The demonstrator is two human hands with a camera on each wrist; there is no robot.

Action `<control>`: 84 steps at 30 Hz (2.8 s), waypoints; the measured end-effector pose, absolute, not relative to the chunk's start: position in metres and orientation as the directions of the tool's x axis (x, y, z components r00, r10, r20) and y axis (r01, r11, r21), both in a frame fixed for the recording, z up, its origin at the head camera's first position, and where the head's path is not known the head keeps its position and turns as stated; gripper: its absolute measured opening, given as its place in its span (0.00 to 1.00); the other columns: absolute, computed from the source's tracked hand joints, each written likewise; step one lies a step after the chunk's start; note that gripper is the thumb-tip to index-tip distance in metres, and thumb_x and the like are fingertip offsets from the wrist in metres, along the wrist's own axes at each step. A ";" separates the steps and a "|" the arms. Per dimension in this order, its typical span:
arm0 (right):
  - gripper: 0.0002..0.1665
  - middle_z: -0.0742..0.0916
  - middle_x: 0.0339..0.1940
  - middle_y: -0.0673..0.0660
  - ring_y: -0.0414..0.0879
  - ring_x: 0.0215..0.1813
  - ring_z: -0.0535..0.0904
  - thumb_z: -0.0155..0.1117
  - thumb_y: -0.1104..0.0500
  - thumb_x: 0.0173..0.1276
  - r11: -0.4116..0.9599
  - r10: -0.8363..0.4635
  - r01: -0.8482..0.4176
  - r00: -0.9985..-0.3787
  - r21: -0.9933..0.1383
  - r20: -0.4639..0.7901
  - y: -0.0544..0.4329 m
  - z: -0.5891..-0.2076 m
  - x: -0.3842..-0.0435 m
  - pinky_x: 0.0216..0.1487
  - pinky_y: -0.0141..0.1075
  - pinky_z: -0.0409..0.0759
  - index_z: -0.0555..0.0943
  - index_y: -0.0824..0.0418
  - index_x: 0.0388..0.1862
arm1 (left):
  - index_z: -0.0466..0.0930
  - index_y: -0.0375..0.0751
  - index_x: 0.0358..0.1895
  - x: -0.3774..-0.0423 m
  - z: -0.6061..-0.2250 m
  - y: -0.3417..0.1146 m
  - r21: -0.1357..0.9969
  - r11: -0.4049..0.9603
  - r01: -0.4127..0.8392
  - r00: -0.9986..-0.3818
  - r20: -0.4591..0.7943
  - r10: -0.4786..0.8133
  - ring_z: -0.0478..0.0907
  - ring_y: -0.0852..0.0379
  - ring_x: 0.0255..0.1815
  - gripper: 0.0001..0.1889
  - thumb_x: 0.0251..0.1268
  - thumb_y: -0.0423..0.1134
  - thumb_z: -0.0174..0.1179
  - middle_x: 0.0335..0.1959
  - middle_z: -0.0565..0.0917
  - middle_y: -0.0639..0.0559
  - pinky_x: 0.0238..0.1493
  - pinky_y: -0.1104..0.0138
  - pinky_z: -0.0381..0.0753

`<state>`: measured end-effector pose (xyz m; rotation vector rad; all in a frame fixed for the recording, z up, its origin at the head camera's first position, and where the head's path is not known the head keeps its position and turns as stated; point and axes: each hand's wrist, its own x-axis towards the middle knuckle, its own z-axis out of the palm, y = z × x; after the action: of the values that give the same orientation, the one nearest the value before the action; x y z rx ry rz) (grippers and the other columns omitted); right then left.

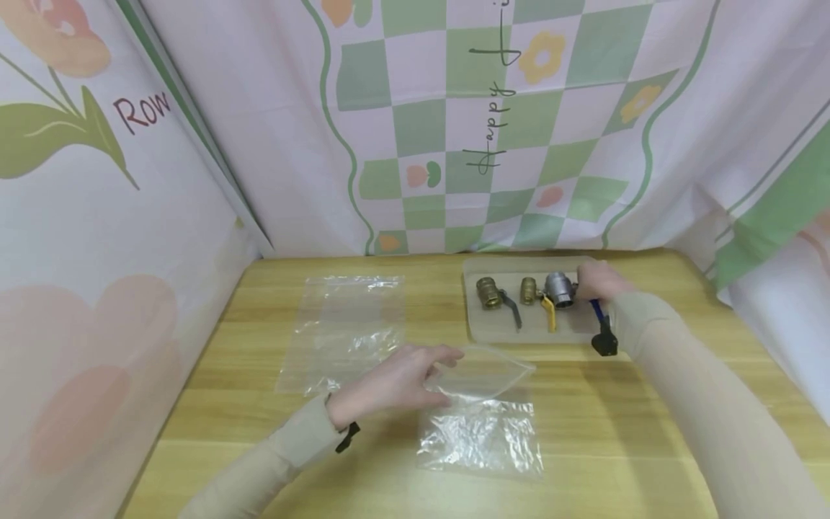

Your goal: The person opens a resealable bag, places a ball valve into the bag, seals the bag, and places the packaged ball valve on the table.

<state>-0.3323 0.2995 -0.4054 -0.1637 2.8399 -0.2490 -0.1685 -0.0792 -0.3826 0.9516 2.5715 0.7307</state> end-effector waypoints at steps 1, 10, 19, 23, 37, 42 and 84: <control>0.09 0.81 0.27 0.67 0.54 0.28 0.78 0.59 0.71 0.47 0.978 -0.134 -0.080 -0.949 -0.193 -0.285 0.300 -0.405 -0.332 0.23 0.36 0.80 0.73 0.72 0.30 | 0.70 0.44 0.69 -0.168 -0.382 -0.079 0.559 0.651 0.512 -0.735 -0.106 0.669 0.86 0.52 0.53 0.36 0.55 0.41 0.73 0.62 0.82 0.47 0.54 0.72 0.85; 0.18 0.80 0.36 0.74 0.52 0.27 0.82 0.61 0.75 0.43 0.940 -0.126 -0.015 -0.944 -0.341 -0.306 0.308 -0.400 -0.335 0.26 0.38 0.88 0.75 0.76 0.37 | 0.70 0.44 0.69 -0.169 -0.383 -0.080 0.572 0.650 0.500 -0.739 -0.109 0.665 0.86 0.50 0.53 0.36 0.56 0.41 0.72 0.63 0.81 0.47 0.54 0.72 0.85; 0.22 0.84 0.39 0.78 0.45 0.25 0.85 0.64 0.73 0.49 0.916 -0.132 0.040 -0.909 -0.398 -0.396 0.312 -0.392 -0.336 0.32 0.38 0.90 0.77 0.85 0.44 | 0.70 0.42 0.68 -0.169 -0.385 -0.082 0.589 0.633 0.503 -0.733 -0.097 0.673 0.86 0.49 0.53 0.35 0.56 0.40 0.72 0.63 0.81 0.46 0.53 0.72 0.85; 0.28 0.86 0.40 0.75 0.43 0.26 0.85 0.65 0.71 0.54 0.895 -0.143 0.071 -0.889 -0.440 -0.435 0.314 -0.389 -0.334 0.34 0.38 0.90 0.74 0.85 0.53 | 0.70 0.43 0.68 -0.169 -0.386 -0.083 0.593 0.631 0.500 -0.734 -0.097 0.672 0.86 0.49 0.53 0.35 0.57 0.40 0.72 0.63 0.81 0.46 0.54 0.72 0.85; 0.24 0.87 0.37 0.74 0.45 0.27 0.86 0.63 0.69 0.60 0.886 -0.161 0.000 -0.937 -0.463 -0.310 0.308 -0.382 -0.325 0.34 0.40 0.90 0.74 0.84 0.53 | 0.72 0.39 0.66 -0.171 -0.386 -0.085 0.606 0.586 0.538 -0.714 -0.042 0.699 0.86 0.46 0.52 0.34 0.56 0.38 0.73 0.61 0.82 0.43 0.53 0.70 0.86; 0.21 0.88 0.33 0.71 0.47 0.27 0.86 0.62 0.69 0.63 0.874 -0.184 -0.059 -0.959 -0.482 -0.215 0.306 -0.376 -0.318 0.34 0.41 0.90 0.75 0.83 0.50 | 0.72 0.39 0.66 -0.172 -0.386 -0.084 0.601 0.586 0.544 -0.711 -0.041 0.702 0.86 0.47 0.52 0.33 0.55 0.38 0.73 0.61 0.82 0.44 0.53 0.70 0.86; 0.19 0.89 0.45 0.69 0.20 0.38 0.82 0.73 0.65 0.61 0.557 -0.296 -0.403 -0.913 -0.726 0.279 0.196 -0.306 -0.192 0.35 0.24 0.87 0.81 0.66 0.51 | 0.71 0.40 0.67 -0.174 -0.382 -0.083 0.661 0.582 0.474 -0.710 -0.104 0.697 0.85 0.45 0.55 0.35 0.55 0.36 0.73 0.62 0.81 0.44 0.54 0.70 0.85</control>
<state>-0.1920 0.1958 -0.3055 -0.6498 2.8810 -1.3956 -0.1737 -0.0832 -0.3815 0.9499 2.4621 0.8771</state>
